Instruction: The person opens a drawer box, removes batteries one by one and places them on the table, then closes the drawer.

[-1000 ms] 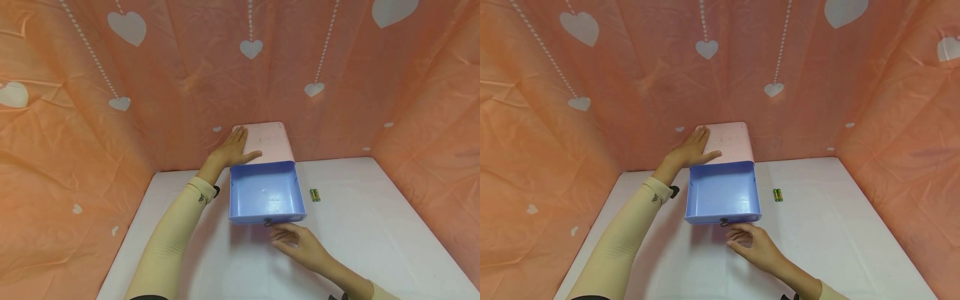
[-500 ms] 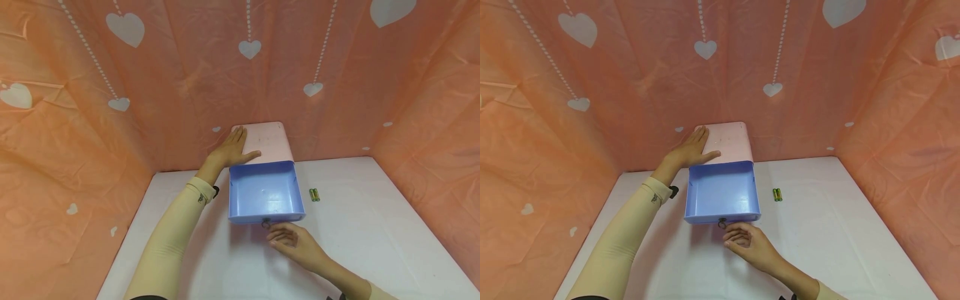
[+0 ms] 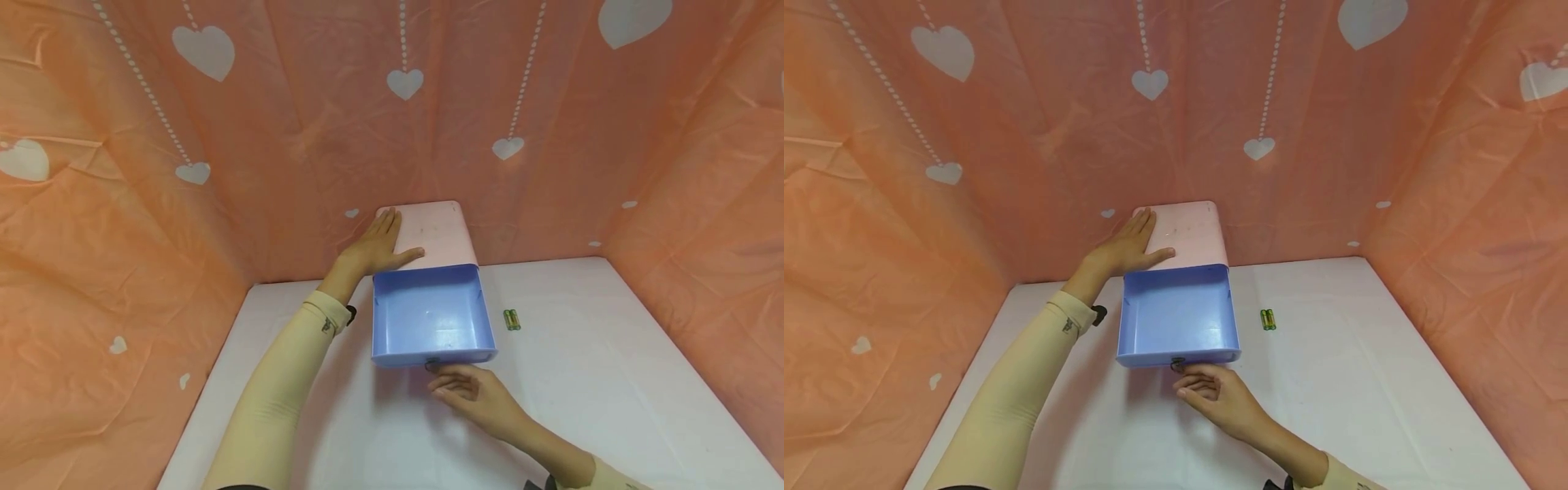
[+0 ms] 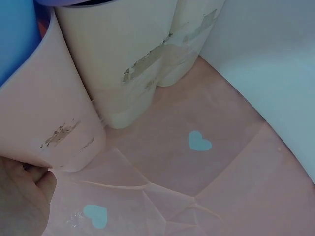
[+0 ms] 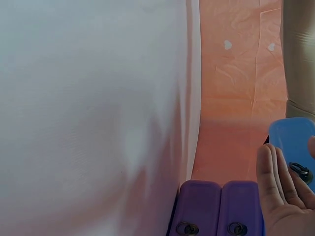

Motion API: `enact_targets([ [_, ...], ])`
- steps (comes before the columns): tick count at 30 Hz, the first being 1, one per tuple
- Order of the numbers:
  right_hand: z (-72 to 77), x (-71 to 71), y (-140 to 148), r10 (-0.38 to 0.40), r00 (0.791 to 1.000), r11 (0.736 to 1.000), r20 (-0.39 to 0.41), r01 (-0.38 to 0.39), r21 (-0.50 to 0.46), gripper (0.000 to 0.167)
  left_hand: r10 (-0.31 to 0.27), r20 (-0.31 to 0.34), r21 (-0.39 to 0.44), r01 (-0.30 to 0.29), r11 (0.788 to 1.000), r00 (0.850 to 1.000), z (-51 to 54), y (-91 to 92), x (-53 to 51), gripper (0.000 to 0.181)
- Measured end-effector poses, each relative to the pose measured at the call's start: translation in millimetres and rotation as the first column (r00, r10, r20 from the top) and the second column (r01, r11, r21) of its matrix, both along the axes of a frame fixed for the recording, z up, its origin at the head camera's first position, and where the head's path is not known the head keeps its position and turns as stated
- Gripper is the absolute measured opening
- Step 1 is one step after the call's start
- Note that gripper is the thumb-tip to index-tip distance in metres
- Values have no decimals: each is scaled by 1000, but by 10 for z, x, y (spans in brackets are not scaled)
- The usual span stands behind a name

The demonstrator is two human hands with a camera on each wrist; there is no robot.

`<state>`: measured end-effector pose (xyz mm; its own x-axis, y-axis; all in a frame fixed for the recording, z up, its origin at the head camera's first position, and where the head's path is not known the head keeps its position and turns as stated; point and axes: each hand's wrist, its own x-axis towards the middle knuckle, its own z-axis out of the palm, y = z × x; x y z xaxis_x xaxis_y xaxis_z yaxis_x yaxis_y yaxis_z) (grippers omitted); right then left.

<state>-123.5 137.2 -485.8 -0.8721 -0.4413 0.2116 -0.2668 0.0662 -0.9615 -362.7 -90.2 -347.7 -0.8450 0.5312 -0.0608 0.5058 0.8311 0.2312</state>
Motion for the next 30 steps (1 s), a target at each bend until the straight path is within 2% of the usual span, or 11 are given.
enact_targets([
  [11,-1,-35,-84,-36,999,999,38,37,-31,37,4,5,-5,-4,1000,1000,-5,1,3,114],
  [18,-4,-49,-108,-106,994,994,31,107,-28,28,-2,-12,0,2,1000,1000,-10,2,6,112],
  [23,8,-66,-129,-150,987,988,64,152,-30,27,-3,-7,7,3,1000,1000,-11,-2,12,112],
  [30,33,-78,-133,-158,985,986,65,160,-40,28,-8,-9,-4,8,1000,1000,-10,-9,-1,112],
])
